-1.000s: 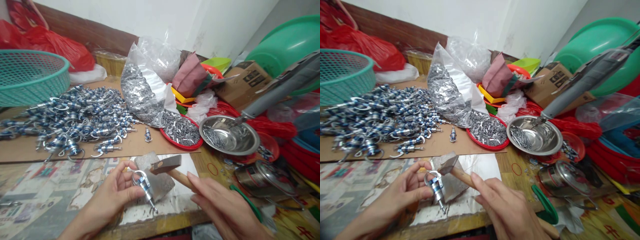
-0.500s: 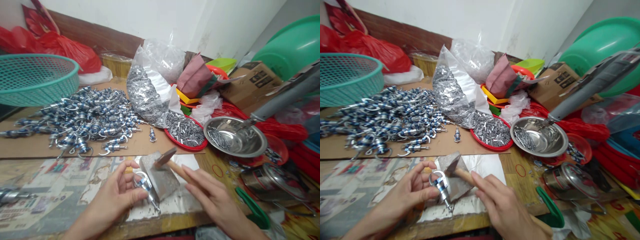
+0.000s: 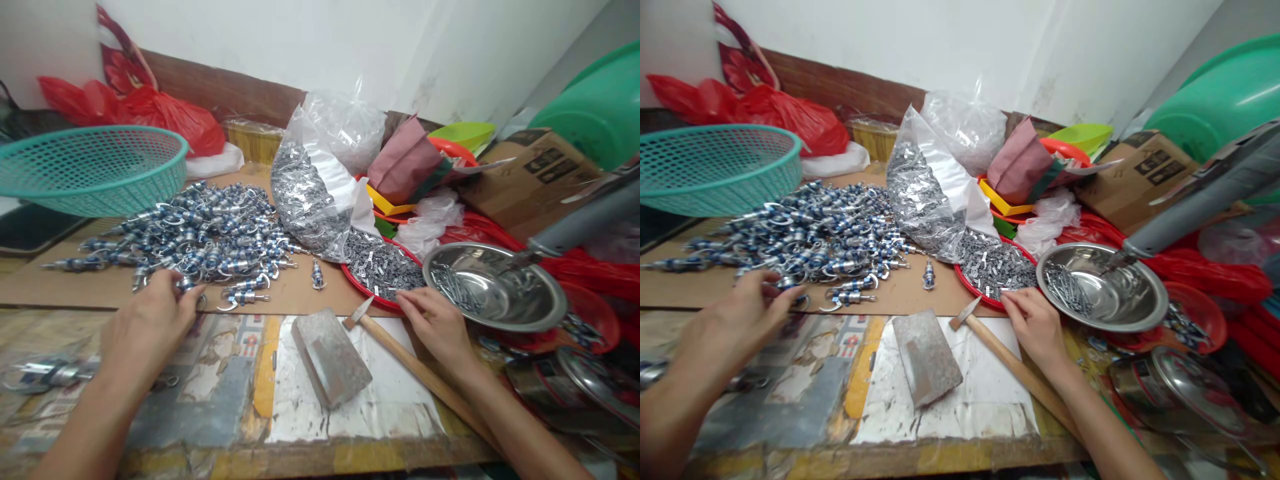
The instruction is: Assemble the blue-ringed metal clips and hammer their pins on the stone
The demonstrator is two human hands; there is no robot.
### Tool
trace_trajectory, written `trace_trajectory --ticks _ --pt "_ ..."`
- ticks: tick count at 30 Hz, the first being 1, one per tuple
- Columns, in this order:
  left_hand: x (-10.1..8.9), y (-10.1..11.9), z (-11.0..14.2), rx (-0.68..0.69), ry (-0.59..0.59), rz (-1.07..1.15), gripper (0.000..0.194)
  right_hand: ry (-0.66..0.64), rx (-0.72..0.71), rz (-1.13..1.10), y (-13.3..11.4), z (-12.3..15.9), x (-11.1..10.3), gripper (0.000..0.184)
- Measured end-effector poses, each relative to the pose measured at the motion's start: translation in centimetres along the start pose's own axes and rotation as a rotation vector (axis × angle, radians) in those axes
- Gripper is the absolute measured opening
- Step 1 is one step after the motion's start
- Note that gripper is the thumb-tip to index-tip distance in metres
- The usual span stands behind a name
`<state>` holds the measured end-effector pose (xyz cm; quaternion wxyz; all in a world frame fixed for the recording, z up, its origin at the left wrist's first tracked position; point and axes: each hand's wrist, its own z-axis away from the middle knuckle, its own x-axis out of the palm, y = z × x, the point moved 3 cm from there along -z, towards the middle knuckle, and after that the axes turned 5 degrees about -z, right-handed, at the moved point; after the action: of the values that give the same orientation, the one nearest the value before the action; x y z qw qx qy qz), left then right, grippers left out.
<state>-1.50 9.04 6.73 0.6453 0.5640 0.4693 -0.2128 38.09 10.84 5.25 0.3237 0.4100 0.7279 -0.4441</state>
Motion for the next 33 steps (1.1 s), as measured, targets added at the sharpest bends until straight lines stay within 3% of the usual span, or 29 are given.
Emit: trace_trajectory --ticks 3,7,11,15,18,21,26,30,33 --pt "0.1 1.7 -1.2 -0.035 0.022 -0.064 0.045 -0.012 0.061 0.082 2.4 -3.8 0.9 0.029" --pt "-0.4 1.1 -1.2 -0.047 0.080 0.053 0.029 -0.118 0.098 0.153 4.7 -6.3 2.8 0.027" --pt "-0.5 1.0 -1.0 -0.117 0.186 0.370 0.028 -0.136 0.094 0.190 5.0 -6.4 3.3 0.020" --pt "-0.3 2.2 -2.0 -0.152 0.321 0.793 0.028 -0.127 0.067 0.193 4.9 -6.1 3.1 0.020" --pt "-0.4 3.4 -2.7 -0.123 0.368 0.991 0.023 -0.099 0.044 0.166 4.6 -5.9 2.9 0.016" --pt "0.0 4.9 -1.7 -0.064 0.262 1.055 0.023 -0.034 0.037 0.129 4.2 -5.6 2.5 0.017" --pt "2.5 6.9 4.0 0.049 -0.167 0.906 0.010 0.085 0.054 0.036 4.1 -5.0 1.6 0.021" --pt "4.8 6.8 7.5 0.113 -0.288 0.825 0.006 0.149 0.101 -0.067 4.2 -5.0 0.7 0.021" --pt "6.0 6.4 8.4 0.110 -0.292 0.795 0.009 0.196 0.149 -0.184 2.1 -4.4 0.0 0.023"
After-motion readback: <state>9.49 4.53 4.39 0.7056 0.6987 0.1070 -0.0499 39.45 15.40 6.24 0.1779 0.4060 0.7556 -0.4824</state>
